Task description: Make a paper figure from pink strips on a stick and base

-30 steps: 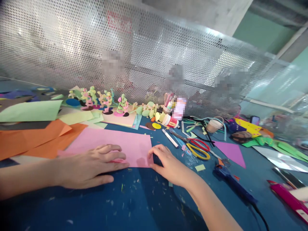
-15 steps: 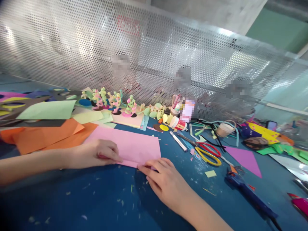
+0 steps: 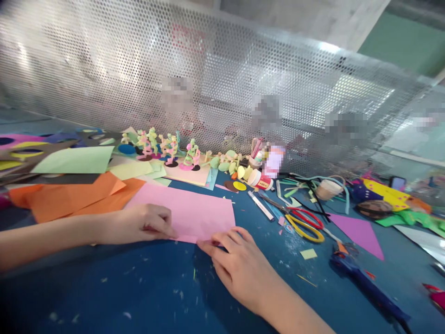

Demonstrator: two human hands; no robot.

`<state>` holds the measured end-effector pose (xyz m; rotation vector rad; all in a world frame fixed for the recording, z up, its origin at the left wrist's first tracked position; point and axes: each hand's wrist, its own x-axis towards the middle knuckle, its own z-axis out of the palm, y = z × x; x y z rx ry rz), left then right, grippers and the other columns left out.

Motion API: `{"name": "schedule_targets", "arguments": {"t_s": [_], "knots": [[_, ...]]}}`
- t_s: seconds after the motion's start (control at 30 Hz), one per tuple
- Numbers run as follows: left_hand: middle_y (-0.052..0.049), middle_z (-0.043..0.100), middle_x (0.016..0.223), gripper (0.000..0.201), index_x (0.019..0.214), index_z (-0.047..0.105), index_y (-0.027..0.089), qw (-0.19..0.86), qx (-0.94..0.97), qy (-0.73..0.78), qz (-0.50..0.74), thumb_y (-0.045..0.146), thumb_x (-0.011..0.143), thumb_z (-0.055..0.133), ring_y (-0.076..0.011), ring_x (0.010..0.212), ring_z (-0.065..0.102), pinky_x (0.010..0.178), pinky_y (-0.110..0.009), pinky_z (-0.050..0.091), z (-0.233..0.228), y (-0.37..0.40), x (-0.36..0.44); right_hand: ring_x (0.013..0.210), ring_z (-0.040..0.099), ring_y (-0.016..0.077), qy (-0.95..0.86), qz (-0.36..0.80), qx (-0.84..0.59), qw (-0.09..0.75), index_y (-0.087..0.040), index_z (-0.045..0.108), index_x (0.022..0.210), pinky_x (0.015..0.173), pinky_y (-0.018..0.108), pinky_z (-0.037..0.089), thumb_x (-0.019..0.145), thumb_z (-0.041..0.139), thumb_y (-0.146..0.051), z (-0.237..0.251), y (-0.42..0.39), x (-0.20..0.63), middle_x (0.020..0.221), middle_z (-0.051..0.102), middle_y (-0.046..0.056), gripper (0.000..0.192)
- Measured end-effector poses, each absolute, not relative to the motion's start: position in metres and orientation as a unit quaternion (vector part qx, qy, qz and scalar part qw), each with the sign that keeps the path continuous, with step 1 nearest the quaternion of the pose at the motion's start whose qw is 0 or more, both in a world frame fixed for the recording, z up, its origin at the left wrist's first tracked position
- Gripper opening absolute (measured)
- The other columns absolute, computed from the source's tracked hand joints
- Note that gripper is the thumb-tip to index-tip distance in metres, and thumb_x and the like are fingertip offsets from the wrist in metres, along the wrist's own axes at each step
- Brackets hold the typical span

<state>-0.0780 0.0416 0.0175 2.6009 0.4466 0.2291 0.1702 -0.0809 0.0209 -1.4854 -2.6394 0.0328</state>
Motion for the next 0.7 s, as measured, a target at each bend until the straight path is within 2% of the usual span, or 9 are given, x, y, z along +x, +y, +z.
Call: {"name": "schedule_targets", "arguments": {"t_s": [0.27,0.43,0.6,0.7], "knots": [[-0.003,0.052,0.081,0.029,0.109,0.06,0.03,0.212,0.963,0.157,0.057,0.032,0.088,0.04,-0.0104,0.07,0.052,0.066,-0.017,0.039,0.02,0.04,-0.081,0.088,0.05,0.0202,-0.873,-0.018,-0.485,0.049,-0.036,0.046,0.122,0.087,0.044,0.031,0.085,0.042,-0.019,0.024,-0.076,0.155,0.094,0.057,0.004,0.041],[-0.002,0.053,0.079,0.027,0.106,0.062,0.028,0.225,0.958,0.164,0.069,0.027,0.086,0.043,-0.0093,0.069,0.051,0.064,-0.016,0.039,0.018,0.044,-0.089,0.095,0.049,0.0218,-0.877,-0.024,-0.477,0.057,-0.034,0.046,0.122,0.091,0.048,0.029,0.081,0.044,-0.014,0.021,-0.076,0.155,0.1,0.057,0.005,0.046],[-0.001,0.054,0.076,0.022,0.098,0.067,0.027,0.253,0.949,0.159,0.103,0.027,0.083,0.05,-0.0077,0.063,0.049,0.059,-0.015,0.037,0.015,0.048,-0.092,0.094,0.05,0.0204,-0.884,0.024,-0.458,0.093,-0.022,0.048,0.121,0.088,0.04,0.037,0.082,0.041,-0.012,0.021,-0.074,0.139,0.103,0.058,0.007,0.041],[-0.001,0.056,0.077,0.021,0.097,0.067,0.027,0.262,0.947,0.156,0.102,0.026,0.082,0.052,-0.0078,0.064,0.05,0.059,-0.015,0.037,0.014,0.049,-0.092,0.094,0.049,0.0208,-0.883,0.044,-0.46,0.082,-0.026,0.044,0.125,0.083,0.038,0.04,0.083,0.041,-0.014,0.021,-0.071,0.131,0.103,0.058,0.006,0.044]]}}
